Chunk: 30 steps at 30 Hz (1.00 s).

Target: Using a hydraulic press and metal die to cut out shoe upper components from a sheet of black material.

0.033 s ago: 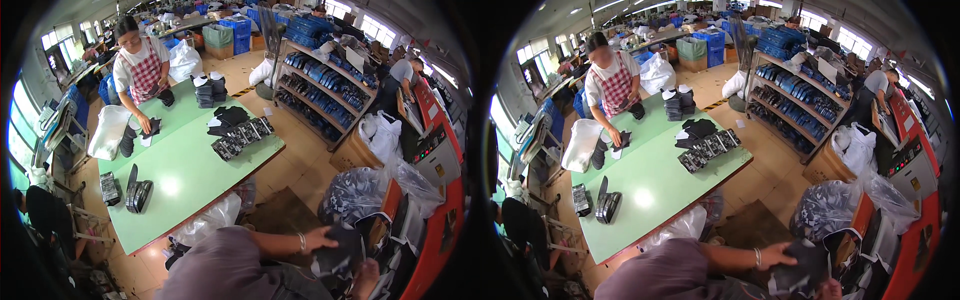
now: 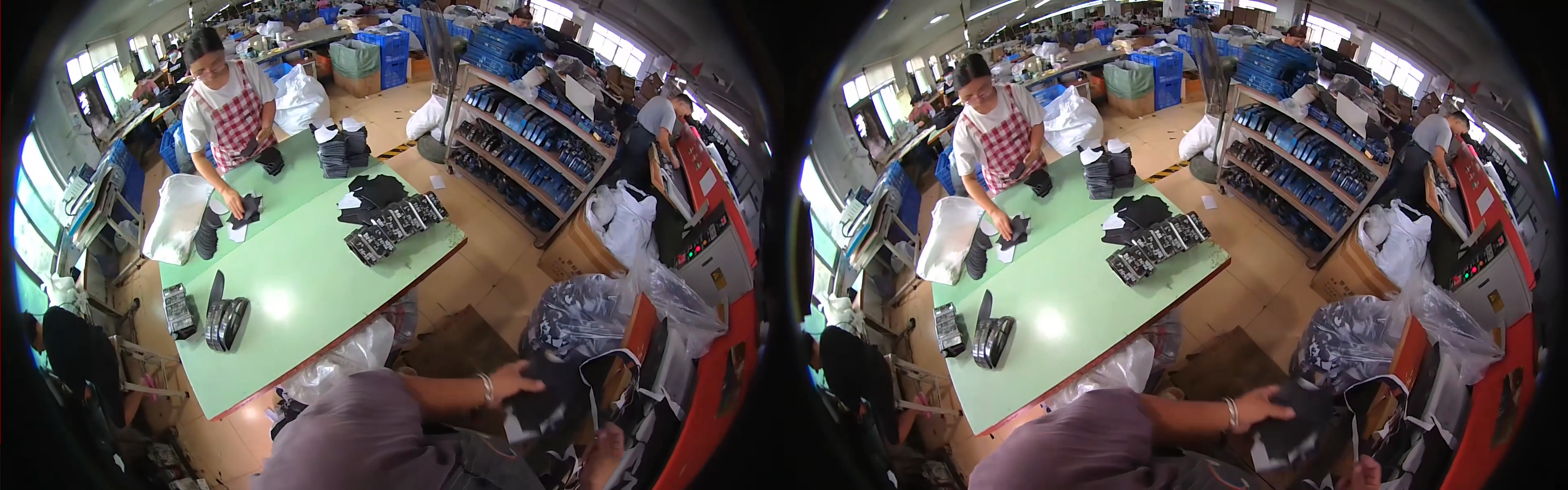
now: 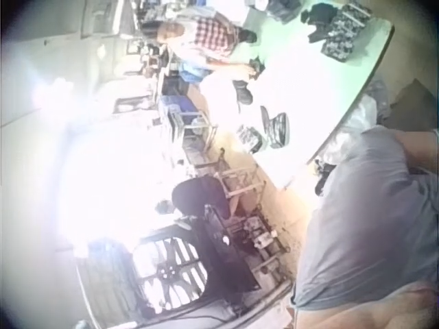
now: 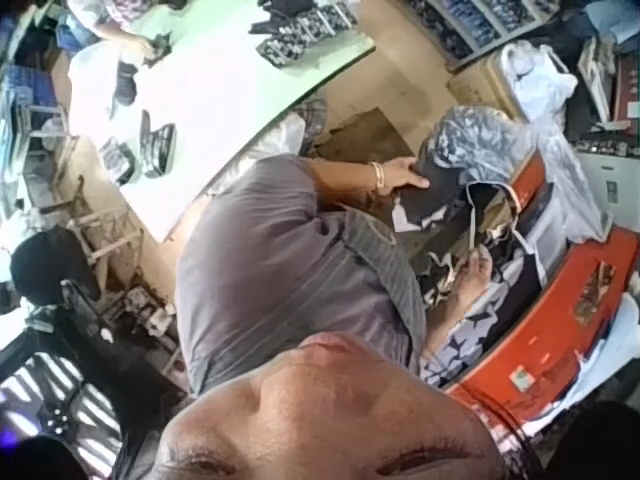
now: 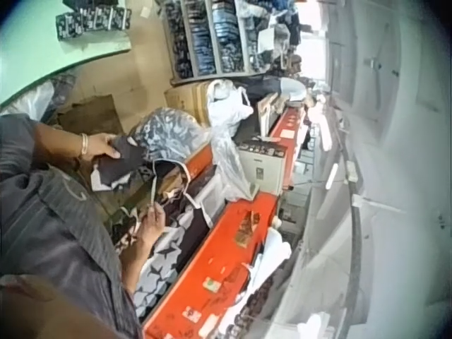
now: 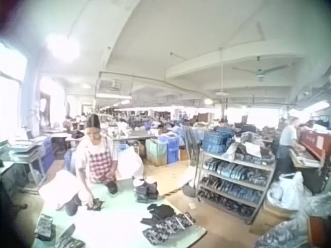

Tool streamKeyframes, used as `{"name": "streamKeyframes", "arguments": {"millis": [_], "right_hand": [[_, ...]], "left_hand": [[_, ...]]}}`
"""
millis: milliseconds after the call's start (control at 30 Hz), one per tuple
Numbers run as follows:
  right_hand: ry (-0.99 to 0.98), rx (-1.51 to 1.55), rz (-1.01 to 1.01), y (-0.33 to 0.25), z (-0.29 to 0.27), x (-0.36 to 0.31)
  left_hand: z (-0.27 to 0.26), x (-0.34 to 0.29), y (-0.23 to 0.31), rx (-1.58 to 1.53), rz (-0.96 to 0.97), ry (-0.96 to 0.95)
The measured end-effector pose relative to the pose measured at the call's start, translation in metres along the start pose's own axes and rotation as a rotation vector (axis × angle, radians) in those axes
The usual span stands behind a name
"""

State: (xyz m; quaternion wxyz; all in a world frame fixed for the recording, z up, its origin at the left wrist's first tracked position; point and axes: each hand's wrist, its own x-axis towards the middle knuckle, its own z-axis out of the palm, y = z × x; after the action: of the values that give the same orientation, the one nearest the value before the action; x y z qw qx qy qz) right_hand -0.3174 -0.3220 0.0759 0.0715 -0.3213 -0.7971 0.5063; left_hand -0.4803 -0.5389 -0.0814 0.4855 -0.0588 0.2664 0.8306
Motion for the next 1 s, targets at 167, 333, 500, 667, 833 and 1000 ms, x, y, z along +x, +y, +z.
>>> {"name": "streamKeyframes", "arguments": {"millis": [167, 333, 500, 667, 833, 1000], "right_hand": [[0.374, -0.732, -0.147, 0.053, -0.036, 0.027], [0.465, -0.979, 0.042, 0.163, -0.081, -0.002], [0.510, -0.883, 0.325, 0.108, -0.032, -0.003], [0.566, -0.915, 0.282, 0.099, -0.039, -0.009], [0.568, -0.943, 0.206, 0.098, -0.052, -0.020], [0.543, -0.932, 0.124, 0.119, -0.069, -0.032]], "left_hand": [[-0.155, -0.023, 0.078, 0.239, 0.403, 0.590], [-0.258, -0.064, 0.183, -0.264, 0.673, 1.043], [-0.346, -0.167, 0.301, -0.319, 1.246, 1.208], [-0.379, -0.180, 0.360, -0.239, 0.938, 1.839], [-0.371, -0.049, 0.260, 1.430, 0.462, 1.585], [-0.115, 0.089, 0.124, 0.986, 0.207, 0.320]]}}
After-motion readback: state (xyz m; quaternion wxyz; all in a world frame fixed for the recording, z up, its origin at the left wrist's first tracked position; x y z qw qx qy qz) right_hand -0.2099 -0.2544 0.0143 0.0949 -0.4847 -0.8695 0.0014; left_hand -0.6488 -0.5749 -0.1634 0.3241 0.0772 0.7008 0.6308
